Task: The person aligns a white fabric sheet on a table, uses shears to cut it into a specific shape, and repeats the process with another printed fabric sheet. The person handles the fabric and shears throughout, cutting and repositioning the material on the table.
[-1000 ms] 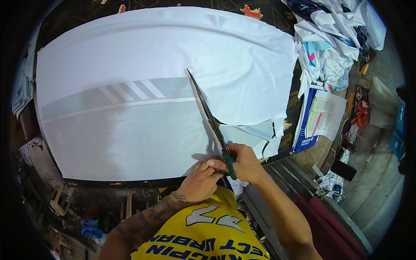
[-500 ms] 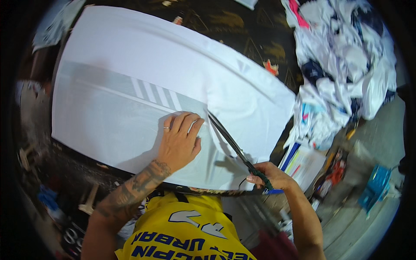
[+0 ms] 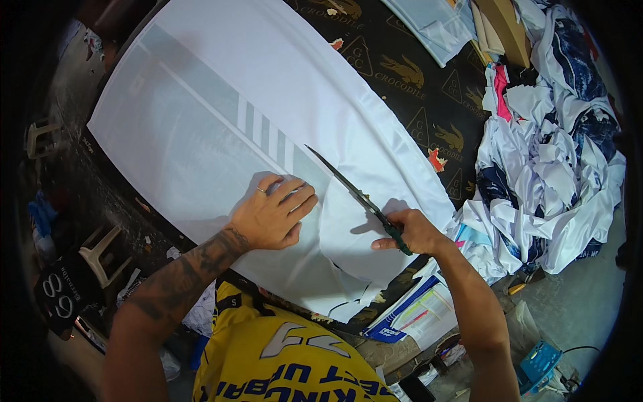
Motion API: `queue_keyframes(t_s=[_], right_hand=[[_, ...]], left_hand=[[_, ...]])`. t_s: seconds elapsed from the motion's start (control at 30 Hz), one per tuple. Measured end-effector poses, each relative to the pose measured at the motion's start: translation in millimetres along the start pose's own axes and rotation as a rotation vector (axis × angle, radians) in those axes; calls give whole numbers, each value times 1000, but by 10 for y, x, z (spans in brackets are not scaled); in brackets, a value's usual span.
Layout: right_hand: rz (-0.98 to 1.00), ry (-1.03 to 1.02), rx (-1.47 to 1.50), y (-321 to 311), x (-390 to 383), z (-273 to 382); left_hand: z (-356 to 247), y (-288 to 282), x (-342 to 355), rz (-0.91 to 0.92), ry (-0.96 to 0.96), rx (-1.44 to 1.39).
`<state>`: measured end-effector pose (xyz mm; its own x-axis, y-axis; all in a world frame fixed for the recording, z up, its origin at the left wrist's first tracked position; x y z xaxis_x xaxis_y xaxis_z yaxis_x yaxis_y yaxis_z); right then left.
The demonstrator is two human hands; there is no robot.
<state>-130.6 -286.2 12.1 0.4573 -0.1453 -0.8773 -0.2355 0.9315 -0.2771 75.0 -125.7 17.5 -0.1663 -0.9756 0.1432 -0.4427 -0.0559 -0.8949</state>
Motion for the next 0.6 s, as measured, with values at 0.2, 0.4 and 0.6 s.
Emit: queue_keyframes(t_s=[0.2,0.4,0.6], right_hand=[[-16,29,-10,-50,152,257],[-25,31,-10,-168,377,651],[2,38,41,-290,465,994]], left_hand=[[-4,-8,-30,-3,6,1],[42,-15,-17,0,-2,-64],[79,-2,-35,-6,-1,-105]])
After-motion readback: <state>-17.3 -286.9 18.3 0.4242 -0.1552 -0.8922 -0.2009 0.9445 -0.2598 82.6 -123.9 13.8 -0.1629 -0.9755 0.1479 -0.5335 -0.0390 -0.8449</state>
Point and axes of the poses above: each hand's wrist, its own x-axis towards the middle knuckle, its own y-axis out of the palm, z = x × y, the point moved 9 cm from there along x, towards the middle knuckle, and after that the axes turned 1 degree about z, right-handed, at the moved point
